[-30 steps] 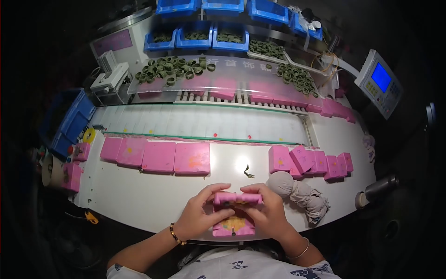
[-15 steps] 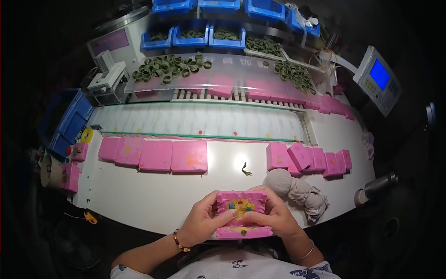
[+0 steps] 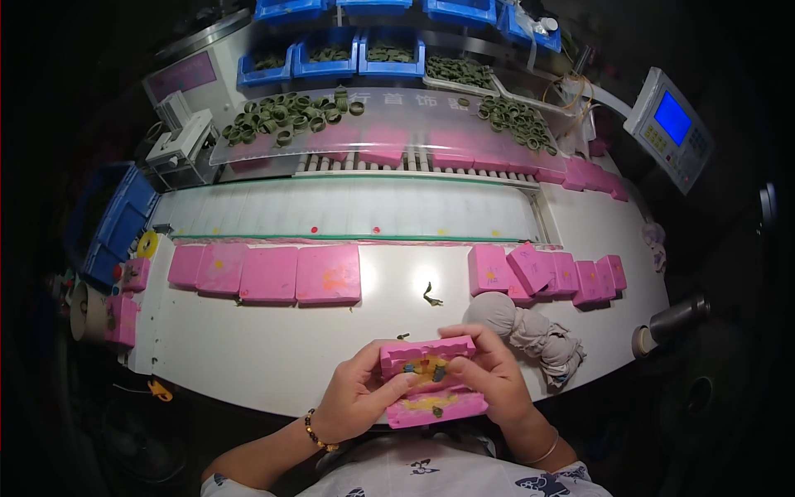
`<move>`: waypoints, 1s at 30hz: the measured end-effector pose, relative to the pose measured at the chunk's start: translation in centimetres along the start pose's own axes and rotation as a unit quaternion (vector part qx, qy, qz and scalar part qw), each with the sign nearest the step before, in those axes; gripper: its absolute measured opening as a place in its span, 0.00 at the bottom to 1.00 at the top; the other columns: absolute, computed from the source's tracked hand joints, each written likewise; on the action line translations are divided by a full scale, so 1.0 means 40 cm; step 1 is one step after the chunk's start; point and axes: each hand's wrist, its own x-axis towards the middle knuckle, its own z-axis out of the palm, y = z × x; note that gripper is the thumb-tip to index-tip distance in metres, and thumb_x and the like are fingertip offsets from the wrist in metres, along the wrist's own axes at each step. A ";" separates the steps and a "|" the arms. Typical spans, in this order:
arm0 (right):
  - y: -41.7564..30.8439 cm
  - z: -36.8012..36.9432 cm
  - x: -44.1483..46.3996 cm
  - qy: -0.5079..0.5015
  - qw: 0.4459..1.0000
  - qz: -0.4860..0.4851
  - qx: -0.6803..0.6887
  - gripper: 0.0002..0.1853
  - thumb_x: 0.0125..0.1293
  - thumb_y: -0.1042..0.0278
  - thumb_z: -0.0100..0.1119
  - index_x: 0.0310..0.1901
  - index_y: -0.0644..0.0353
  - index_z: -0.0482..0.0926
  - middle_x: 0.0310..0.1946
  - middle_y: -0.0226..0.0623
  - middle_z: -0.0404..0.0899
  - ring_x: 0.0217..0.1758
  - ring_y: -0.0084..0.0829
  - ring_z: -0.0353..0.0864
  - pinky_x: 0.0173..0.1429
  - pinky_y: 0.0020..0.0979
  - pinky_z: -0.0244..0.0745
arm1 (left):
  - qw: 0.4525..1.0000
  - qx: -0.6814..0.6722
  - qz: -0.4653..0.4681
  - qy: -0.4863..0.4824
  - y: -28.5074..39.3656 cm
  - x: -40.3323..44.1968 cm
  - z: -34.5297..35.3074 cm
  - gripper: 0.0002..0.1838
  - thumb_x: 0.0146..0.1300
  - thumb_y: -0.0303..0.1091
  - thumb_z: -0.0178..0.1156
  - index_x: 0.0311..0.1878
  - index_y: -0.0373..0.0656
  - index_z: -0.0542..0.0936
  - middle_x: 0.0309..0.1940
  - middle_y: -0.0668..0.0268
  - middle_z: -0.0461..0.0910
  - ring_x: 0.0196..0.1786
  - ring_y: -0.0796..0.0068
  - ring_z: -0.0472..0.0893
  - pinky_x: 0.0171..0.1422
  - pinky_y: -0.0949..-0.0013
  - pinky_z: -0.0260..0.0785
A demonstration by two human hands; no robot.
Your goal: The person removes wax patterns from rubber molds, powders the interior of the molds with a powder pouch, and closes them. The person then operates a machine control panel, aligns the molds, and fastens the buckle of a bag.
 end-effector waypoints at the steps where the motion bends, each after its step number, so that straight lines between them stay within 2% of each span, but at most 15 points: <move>1: -0.004 -0.009 0.002 0.023 0.999 -0.038 -0.020 0.19 0.72 0.73 0.60 0.62 0.65 0.70 0.55 0.36 0.77 0.52 0.21 0.77 0.56 0.26 0.73 | 0.998 0.054 0.036 0.008 -0.001 0.001 -0.005 0.17 0.70 0.26 0.62 0.59 0.33 0.74 0.46 0.62 0.83 0.46 0.80 0.83 0.51 0.72 0.78; 2: -0.007 -0.016 0.003 0.045 0.995 -0.075 -0.039 0.20 0.72 0.73 0.60 0.63 0.65 0.70 0.56 0.37 0.77 0.51 0.22 0.78 0.56 0.26 0.73 | 0.992 0.108 0.071 0.016 -0.003 0.004 -0.013 0.17 0.70 0.24 0.62 0.59 0.33 0.74 0.44 0.60 0.84 0.44 0.79 0.84 0.49 0.72 0.79; 3: -0.016 -0.015 0.000 0.086 0.986 -0.129 -0.054 0.19 0.69 0.74 0.63 0.59 0.64 0.74 0.52 0.37 0.79 0.49 0.24 0.78 0.53 0.26 0.72 | 0.981 0.161 0.106 0.025 -0.002 0.006 -0.021 0.17 0.69 0.23 0.62 0.58 0.32 0.75 0.43 0.58 0.85 0.42 0.77 0.86 0.47 0.71 0.80; 6: -0.039 -0.054 -0.018 0.028 0.927 -0.260 -0.270 0.16 0.65 0.74 0.67 0.53 0.63 0.78 0.47 0.38 0.81 0.49 0.26 0.78 0.50 0.26 0.71 | 0.937 0.294 0.186 0.044 0.019 0.012 -0.036 0.19 0.63 0.19 0.63 0.58 0.32 0.76 0.40 0.54 0.86 0.36 0.68 0.88 0.42 0.69 0.81; 7: -0.059 -0.044 -0.028 0.001 0.924 -0.238 -0.299 0.15 0.61 0.73 0.71 0.48 0.61 0.81 0.43 0.39 0.82 0.47 0.32 0.79 0.50 0.30 0.72 | 0.921 0.321 0.214 0.044 0.023 0.017 -0.040 0.20 0.62 0.18 0.63 0.58 0.33 0.76 0.41 0.54 0.86 0.36 0.66 0.88 0.41 0.69 0.81; 10: -0.123 0.005 -0.010 -0.114 0.833 -0.243 -0.484 0.17 0.59 0.69 0.74 0.48 0.59 0.81 0.45 0.39 0.82 0.48 0.37 0.79 0.51 0.34 0.74 | 0.881 0.379 0.280 0.044 0.032 0.032 -0.047 0.22 0.58 0.16 0.63 0.58 0.35 0.77 0.43 0.54 0.86 0.36 0.61 0.88 0.39 0.67 0.81; 11: -0.117 0.011 -0.008 -0.128 0.832 -0.220 -0.493 0.19 0.56 0.65 0.76 0.48 0.57 0.81 0.46 0.38 0.80 0.49 0.40 0.78 0.53 0.38 0.73 | 0.875 0.383 0.292 0.047 0.033 0.036 -0.046 0.23 0.57 0.16 0.64 0.58 0.35 0.77 0.44 0.55 0.86 0.36 0.60 0.88 0.39 0.67 0.81; 14: -0.105 0.017 0.001 -0.163 0.804 -0.211 -0.531 0.19 0.55 0.65 0.75 0.47 0.57 0.81 0.45 0.37 0.79 0.51 0.40 0.76 0.55 0.38 0.72 | 0.867 0.390 0.307 0.046 0.037 0.038 -0.051 0.25 0.55 0.17 0.65 0.58 0.37 0.77 0.45 0.55 0.86 0.36 0.60 0.88 0.38 0.65 0.81; 17: -0.092 0.015 0.010 -0.181 0.804 -0.209 -0.527 0.18 0.54 0.67 0.75 0.45 0.57 0.79 0.42 0.36 0.77 0.50 0.41 0.75 0.55 0.39 0.71 | 0.870 0.387 0.304 0.035 0.036 0.034 -0.050 0.26 0.54 0.18 0.66 0.59 0.37 0.76 0.45 0.55 0.86 0.36 0.60 0.87 0.38 0.65 0.81; 24: -0.065 0.016 0.017 -0.225 0.835 -0.142 -0.482 0.14 0.55 0.72 0.72 0.39 0.57 0.76 0.39 0.34 0.76 0.46 0.42 0.74 0.50 0.39 0.69 | 0.863 0.390 0.319 0.033 0.024 0.040 -0.044 0.26 0.54 0.21 0.68 0.58 0.38 0.77 0.44 0.55 0.86 0.36 0.60 0.87 0.38 0.66 0.81; 26: -0.053 0.016 0.015 -0.213 0.850 -0.135 -0.463 0.13 0.53 0.77 0.70 0.37 0.57 0.75 0.37 0.34 0.76 0.45 0.41 0.74 0.50 0.39 0.69 | 0.857 0.408 0.314 0.029 0.036 0.042 -0.041 0.21 0.59 0.20 0.67 0.56 0.36 0.75 0.43 0.54 0.86 0.37 0.62 0.89 0.39 0.67 0.81; 27: -0.049 0.011 0.017 -0.214 0.855 -0.157 -0.446 0.13 0.52 0.79 0.69 0.36 0.57 0.75 0.37 0.34 0.76 0.45 0.41 0.74 0.50 0.38 0.69 | 0.853 0.417 0.312 0.028 0.041 0.043 -0.041 0.19 0.62 0.19 0.66 0.55 0.34 0.75 0.43 0.53 0.87 0.38 0.63 0.89 0.40 0.68 0.82; 30: -0.047 -0.002 0.016 -0.200 0.862 -0.216 -0.414 0.14 0.48 0.84 0.66 0.33 0.57 0.75 0.37 0.34 0.76 0.44 0.40 0.74 0.50 0.37 0.69 | 0.893 0.379 0.237 0.056 0.036 0.041 -0.047 0.21 0.60 0.20 0.66 0.57 0.36 0.76 0.36 0.55 0.86 0.32 0.60 0.87 0.36 0.66 0.80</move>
